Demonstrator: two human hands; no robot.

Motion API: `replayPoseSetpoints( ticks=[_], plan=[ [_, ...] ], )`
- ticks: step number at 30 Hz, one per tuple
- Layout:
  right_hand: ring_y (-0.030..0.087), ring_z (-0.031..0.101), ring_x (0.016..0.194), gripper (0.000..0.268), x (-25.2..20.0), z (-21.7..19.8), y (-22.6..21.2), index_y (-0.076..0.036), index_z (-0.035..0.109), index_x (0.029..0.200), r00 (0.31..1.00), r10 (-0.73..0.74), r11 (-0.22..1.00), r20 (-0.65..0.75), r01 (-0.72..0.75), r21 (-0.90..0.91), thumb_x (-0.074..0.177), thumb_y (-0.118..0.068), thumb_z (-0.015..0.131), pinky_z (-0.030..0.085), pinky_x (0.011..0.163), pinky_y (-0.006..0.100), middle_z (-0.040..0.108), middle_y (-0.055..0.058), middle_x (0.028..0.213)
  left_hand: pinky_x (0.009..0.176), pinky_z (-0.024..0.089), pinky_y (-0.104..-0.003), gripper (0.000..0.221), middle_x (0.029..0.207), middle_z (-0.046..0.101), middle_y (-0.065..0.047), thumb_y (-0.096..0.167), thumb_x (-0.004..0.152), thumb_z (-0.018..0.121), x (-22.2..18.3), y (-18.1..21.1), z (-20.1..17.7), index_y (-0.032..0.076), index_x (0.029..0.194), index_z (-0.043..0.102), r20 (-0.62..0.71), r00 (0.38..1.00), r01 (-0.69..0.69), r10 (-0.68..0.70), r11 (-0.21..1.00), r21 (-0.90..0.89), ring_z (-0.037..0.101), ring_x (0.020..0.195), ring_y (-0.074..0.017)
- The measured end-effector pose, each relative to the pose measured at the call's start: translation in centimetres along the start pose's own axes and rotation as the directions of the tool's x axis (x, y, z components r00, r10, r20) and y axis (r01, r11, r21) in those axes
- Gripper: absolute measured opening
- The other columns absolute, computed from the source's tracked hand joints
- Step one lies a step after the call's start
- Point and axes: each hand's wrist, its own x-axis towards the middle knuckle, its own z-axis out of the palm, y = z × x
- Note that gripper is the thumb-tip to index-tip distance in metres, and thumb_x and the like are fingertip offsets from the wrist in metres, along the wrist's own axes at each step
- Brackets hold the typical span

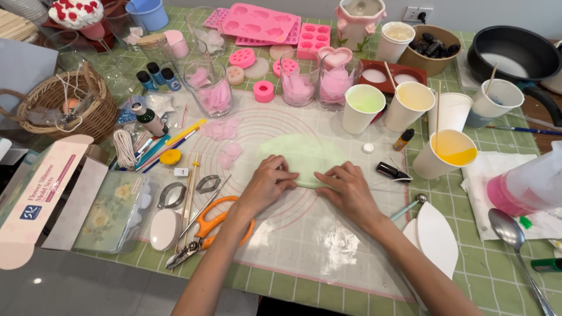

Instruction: Rolling a sheet of green wax around a wick on a silicone mat to create a candle.

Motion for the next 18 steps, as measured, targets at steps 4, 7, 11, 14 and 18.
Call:
replayPoseSetpoints(
  ticks=[4, 7, 11, 14, 18],
  plan=[
    [0.021, 0.058, 0.089, 0.032, -2.2, -1.5, 2.2, -0.013, 0.081, 0.106, 0.999, 0.036, 0.998, 0.04, -0.034, -0.048, 0.076, -0.022, 0.083, 0.044, 0.08, 0.037, 0.07, -0.001, 0.092, 0.083, 0.05, -0.037, 0.029, 0.087, 0.063, -0.005, 0.011, 0.068, 0.088, -1.4, -1.3, -1.5, 0.01, 0.096, 0.082, -0.011, 0.997, 0.077, -0.076, 0.997, 0.001, 0.06, 0.09, -0.0237],
    [0.02, 0.059, 0.086, 0.032, -3.1, -1.4, 3.6, -0.012, 0.081, 0.106, 0.991, 0.081, 0.996, 0.109, -0.077, -0.049, 0.075, -0.021, 0.084, 0.044, 0.079, 0.038, 0.07, -0.001, 0.087, 0.083, 0.051, -0.036, 0.028, 0.085, 0.062, -0.006, 0.01, 0.068, 0.088, -1.5, -1.7, -2.2, 0.011, 0.096, 0.083, 0.021, 0.988, 0.153, -0.154, 0.987, 0.045, 0.058, 0.086, -0.0239],
    [0.018, 0.06, 0.087, 0.025, -3.7, -0.9, 4.1, -0.013, 0.081, 0.105, 0.993, 0.082, 0.997, 0.08, -0.082, -0.009, 0.08, -0.018, 0.081, 0.046, 0.083, 0.035, 0.07, -0.001, 0.088, 0.083, 0.052, -0.035, 0.025, 0.083, 0.064, -0.004, 0.006, 0.069, 0.085, -1.5, -2.5, -2.0, 0.012, 0.094, 0.085, 0.034, 0.991, 0.125, -0.126, 0.992, 0.032, 0.06, 0.086, -0.0225],
    [0.019, 0.059, 0.085, 0.03, -3.3, -1.6, 3.1, -0.011, 0.081, 0.106, 0.993, 0.093, 0.996, 0.079, -0.092, -0.015, 0.078, -0.019, 0.082, 0.045, 0.081, 0.036, 0.069, 0.0, 0.086, 0.082, 0.052, -0.035, 0.027, 0.083, 0.064, -0.005, 0.007, 0.069, 0.086, -1.4, -2.1, -2.3, 0.011, 0.096, 0.084, 0.052, 0.989, 0.136, -0.138, 0.99, 0.039, 0.06, 0.086, -0.0228],
    [0.02, 0.058, 0.084, 0.028, -3.1, -2.3, 2.6, -0.01, 0.08, 0.104, 0.991, 0.103, 0.994, 0.081, -0.099, -0.054, 0.077, -0.019, 0.082, 0.044, 0.079, 0.037, 0.069, 0.001, 0.084, 0.085, 0.051, -0.036, 0.026, 0.087, 0.065, -0.004, 0.009, 0.07, 0.085, -1.8, -2.6, -2.4, 0.011, 0.097, 0.083, 0.038, 0.988, 0.148, -0.15, 0.988, 0.044, 0.06, 0.09, -0.023]
  ],
)
